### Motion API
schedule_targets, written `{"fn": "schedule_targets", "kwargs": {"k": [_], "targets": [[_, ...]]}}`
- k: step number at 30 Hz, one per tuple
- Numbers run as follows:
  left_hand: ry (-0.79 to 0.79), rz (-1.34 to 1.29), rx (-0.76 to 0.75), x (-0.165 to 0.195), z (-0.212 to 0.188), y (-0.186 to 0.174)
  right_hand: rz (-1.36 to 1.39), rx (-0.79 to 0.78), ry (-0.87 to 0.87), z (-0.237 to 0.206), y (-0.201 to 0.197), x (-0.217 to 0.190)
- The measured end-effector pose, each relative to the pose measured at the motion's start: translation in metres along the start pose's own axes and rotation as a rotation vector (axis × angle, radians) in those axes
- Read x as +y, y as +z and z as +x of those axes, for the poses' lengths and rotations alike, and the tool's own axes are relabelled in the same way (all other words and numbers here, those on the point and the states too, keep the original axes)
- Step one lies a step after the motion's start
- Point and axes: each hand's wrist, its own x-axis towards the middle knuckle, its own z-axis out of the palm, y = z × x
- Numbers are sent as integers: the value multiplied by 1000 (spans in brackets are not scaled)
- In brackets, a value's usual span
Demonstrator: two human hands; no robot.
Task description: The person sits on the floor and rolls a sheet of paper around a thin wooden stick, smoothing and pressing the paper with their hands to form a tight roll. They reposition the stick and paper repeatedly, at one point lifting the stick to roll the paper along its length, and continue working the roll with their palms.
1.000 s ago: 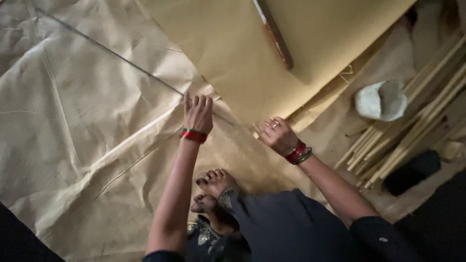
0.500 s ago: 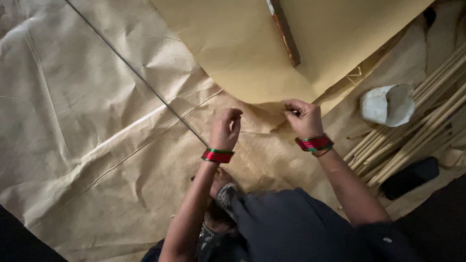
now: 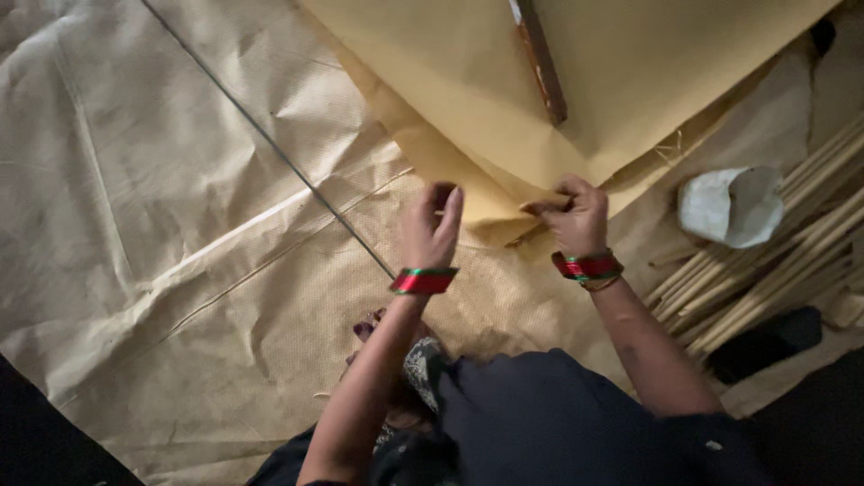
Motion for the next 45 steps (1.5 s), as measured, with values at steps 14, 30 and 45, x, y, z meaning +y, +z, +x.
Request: {"fn": "schedule_targets", "kwargs": {"k": [14,30,45], "targets": [[168,192,131,-41,87,67,-1010,71,-79,184,-2,7],[236,-52,102,27,45,-226,-607,422,-256,271,-64,7],[-924,216,461,-112,-249,-570,-829,414,-124,239,18,50]]}}
